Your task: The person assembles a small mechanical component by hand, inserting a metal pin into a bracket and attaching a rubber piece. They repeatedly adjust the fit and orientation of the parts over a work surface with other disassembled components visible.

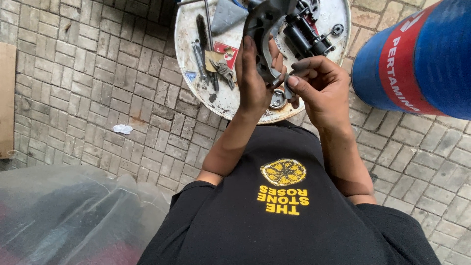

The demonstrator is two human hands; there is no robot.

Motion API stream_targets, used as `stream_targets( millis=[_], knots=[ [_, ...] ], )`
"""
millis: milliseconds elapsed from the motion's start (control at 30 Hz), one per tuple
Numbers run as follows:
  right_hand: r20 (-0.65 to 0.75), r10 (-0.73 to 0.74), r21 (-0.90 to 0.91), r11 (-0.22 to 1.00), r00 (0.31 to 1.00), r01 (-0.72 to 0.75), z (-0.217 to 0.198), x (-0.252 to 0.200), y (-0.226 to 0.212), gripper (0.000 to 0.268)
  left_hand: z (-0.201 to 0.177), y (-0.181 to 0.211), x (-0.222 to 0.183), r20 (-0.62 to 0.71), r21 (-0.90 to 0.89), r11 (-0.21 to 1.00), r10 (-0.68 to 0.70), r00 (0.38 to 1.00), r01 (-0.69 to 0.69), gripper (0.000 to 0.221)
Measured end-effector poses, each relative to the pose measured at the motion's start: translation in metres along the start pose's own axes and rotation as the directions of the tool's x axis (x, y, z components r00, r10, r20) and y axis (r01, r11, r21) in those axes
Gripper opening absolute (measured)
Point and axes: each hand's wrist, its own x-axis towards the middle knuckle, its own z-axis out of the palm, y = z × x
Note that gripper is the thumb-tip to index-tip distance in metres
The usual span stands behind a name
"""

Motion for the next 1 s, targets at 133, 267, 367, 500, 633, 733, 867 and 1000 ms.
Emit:
stream_targets(
  millis=[133,267,367,500,633,733,867,1000],
  knots=[
    [-0.022,0.006,-0.051,0.999,1.0,-0.007,-0.004,-0.002,-0.005,0.022,-0.013,-0.007,-0.003,0.123,-0.114,0.993,-0.024,0.992,0.038,0.046],
    [-0.039,-0.106,-0.121,0.988,0.994,0.1,-0.011,-0.001,0.0,0.027,-0.024,-0.01,-0.007,0.14,-0.126,0.991,-0.037,0.989,0.055,0.049],
    [-0.067,-0.103,-0.157,0.983,0.992,0.092,-0.012,0.001,-0.001,0.026,-0.021,-0.002,-0.003,0.162,-0.133,0.991,0.004,0.987,0.018,0.035],
    [-0.054,-0.117,-0.222,0.97,0.992,0.102,-0.008,0.0,-0.002,0.014,-0.042,-0.005,-0.003,0.216,-0.161,0.986,-0.01,0.976,0.046,0.04],
    [-0.03,-0.172,-0.227,0.961,0.985,0.161,-0.004,0.001,0.004,0.011,-0.052,-0.002,-0.001,0.256,-0.183,0.981,-0.019,0.966,0.068,0.043],
    [-0.063,-0.232,-0.268,0.941,0.971,0.208,0.005,0.003,0.003,0.016,-0.048,0.01,0.0,0.339,-0.22,0.967,-0.048,0.939,0.129,0.04],
    [0.134,-0.349,-0.459,0.807,0.927,0.371,0.034,0.01,-0.014,0.01,-0.037,0.029,0.004,0.341,-0.167,0.975,-0.084,0.936,0.148,0.033],
    [0.354,-0.383,-0.549,0.654,0.853,0.521,0.057,0.024,-0.018,0.01,-0.064,0.025,0.005,0.218,0.054,0.99,-0.142,0.966,0.133,0.029]
  ],
)
